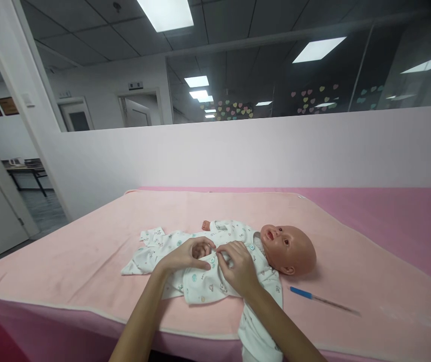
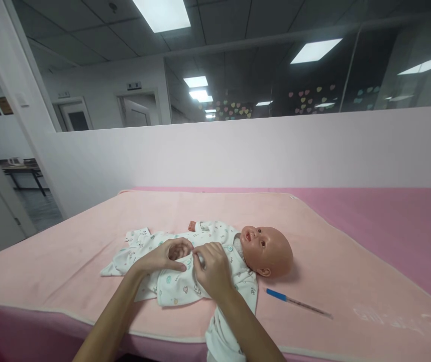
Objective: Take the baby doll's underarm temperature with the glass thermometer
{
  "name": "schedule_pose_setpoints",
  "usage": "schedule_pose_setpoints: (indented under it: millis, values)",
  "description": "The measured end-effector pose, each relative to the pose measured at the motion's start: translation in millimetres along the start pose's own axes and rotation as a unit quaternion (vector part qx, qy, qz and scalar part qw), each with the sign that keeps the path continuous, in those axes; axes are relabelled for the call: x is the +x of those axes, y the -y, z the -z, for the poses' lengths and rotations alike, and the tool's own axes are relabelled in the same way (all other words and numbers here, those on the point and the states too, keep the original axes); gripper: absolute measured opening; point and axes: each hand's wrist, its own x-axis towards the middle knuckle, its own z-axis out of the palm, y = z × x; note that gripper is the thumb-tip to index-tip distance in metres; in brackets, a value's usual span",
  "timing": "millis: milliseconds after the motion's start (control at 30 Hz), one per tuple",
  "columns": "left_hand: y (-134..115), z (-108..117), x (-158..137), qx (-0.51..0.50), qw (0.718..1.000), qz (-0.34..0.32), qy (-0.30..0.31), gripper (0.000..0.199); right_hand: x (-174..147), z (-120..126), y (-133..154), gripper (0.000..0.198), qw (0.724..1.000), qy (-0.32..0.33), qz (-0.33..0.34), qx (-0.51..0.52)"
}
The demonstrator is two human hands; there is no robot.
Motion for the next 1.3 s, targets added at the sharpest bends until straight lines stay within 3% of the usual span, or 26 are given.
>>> schedule_pose_setpoints:
  millis: [300, 533, 867, 1033, 1200, 1300]
  values:
    - [1.6, 2.8, -2.4, -0.003, 0.999, 0.032, 0.043, 0.026, 0.3, 1.0, -1.0, 0.009, 0.999, -0.022, -0.032, -0.022]
    - [1.8, 0.7, -3.4, -0.021, 0.999, 0.032, 0.005, 0.018, 1.3, -3.4, -6.5, 0.012, 0.99, -0.047, -0.063, -0.12]
    - [3.6, -1.3, -0.7, -0.025, 0.999, 0.027, -0.01, 0.01, 4.5, -3.5, -10.5, 0.017, 0.961, -0.029, -0.109, -0.254]
    - [5.1, -2.0, 0.8, -0.014, 0.998, 0.048, -0.038, 0.015, 8.9, -4.0, -9.9, 0.021, 0.962, -0.022, -0.103, -0.254]
    - [11.3, -3.6, 6.9, -0.028, 0.992, 0.042, -0.117, 0.019, -13.3, 30.1, 3.9, 0.036, 0.976, -0.115, -0.131, -0.133]
    - [20.9, -4.2, 14.6, -0.075, 0.978, 0.034, -0.192, 0.018, -57.6, 71.7, -4.7, 0.039, 0.947, -0.214, -0.192, -0.145]
